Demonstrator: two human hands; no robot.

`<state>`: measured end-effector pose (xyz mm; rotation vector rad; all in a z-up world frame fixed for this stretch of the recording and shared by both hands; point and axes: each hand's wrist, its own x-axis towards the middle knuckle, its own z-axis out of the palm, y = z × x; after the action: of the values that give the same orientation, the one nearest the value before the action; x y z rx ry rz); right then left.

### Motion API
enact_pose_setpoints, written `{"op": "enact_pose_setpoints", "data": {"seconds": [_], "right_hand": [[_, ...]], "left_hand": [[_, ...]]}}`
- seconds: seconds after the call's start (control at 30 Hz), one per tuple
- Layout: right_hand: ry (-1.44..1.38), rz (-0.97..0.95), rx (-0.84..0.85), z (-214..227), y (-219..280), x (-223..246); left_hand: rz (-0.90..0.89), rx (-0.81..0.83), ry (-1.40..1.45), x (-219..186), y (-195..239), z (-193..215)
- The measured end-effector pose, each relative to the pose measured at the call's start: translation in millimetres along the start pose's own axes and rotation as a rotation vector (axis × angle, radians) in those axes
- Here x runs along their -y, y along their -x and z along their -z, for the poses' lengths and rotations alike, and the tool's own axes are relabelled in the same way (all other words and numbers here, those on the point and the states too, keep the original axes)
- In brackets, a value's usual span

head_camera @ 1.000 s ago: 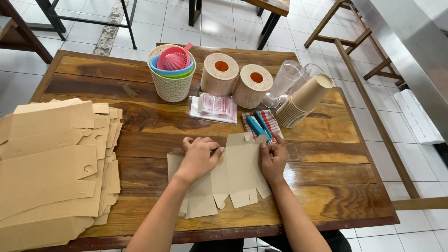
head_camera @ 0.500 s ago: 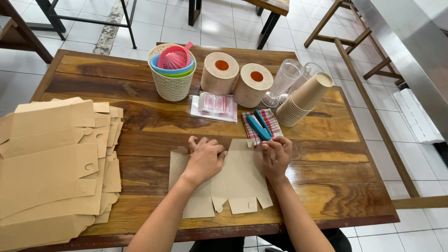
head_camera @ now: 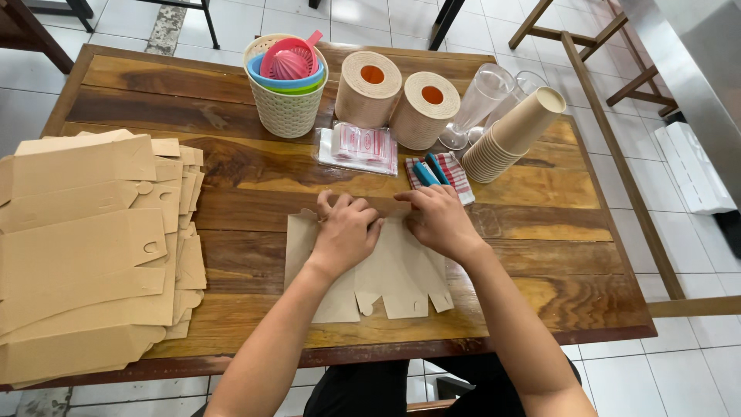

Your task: The person picks up flat cardboard box templates from a stack, folds the sides and flaps by hand, and presses the creases to form the food boxes.

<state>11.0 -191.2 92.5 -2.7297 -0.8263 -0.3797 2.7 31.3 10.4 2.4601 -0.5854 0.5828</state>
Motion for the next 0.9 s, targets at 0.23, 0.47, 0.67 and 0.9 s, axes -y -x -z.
{"op": "enact_pose_setpoints", "data": {"seconds": [0.23,0.47,0.67,0.9], "right_hand": [[0.330,0.111,-0.309,-73,32,-7],[0.295,-0.071,-0.189,-63,70,52],[0.240,-0.124,-0.148,-72,74,50],[0.329,-0.074,0.001,-60,59,52]], "left_hand": [[0.035,0.210,0.048,9,1,2],[0.023,0.402,0.020,3,11,-18],[-0.001,0.425,0.007,-16,13,2],[-0.106,0.469,-0.334,-39,29,-16]]}}
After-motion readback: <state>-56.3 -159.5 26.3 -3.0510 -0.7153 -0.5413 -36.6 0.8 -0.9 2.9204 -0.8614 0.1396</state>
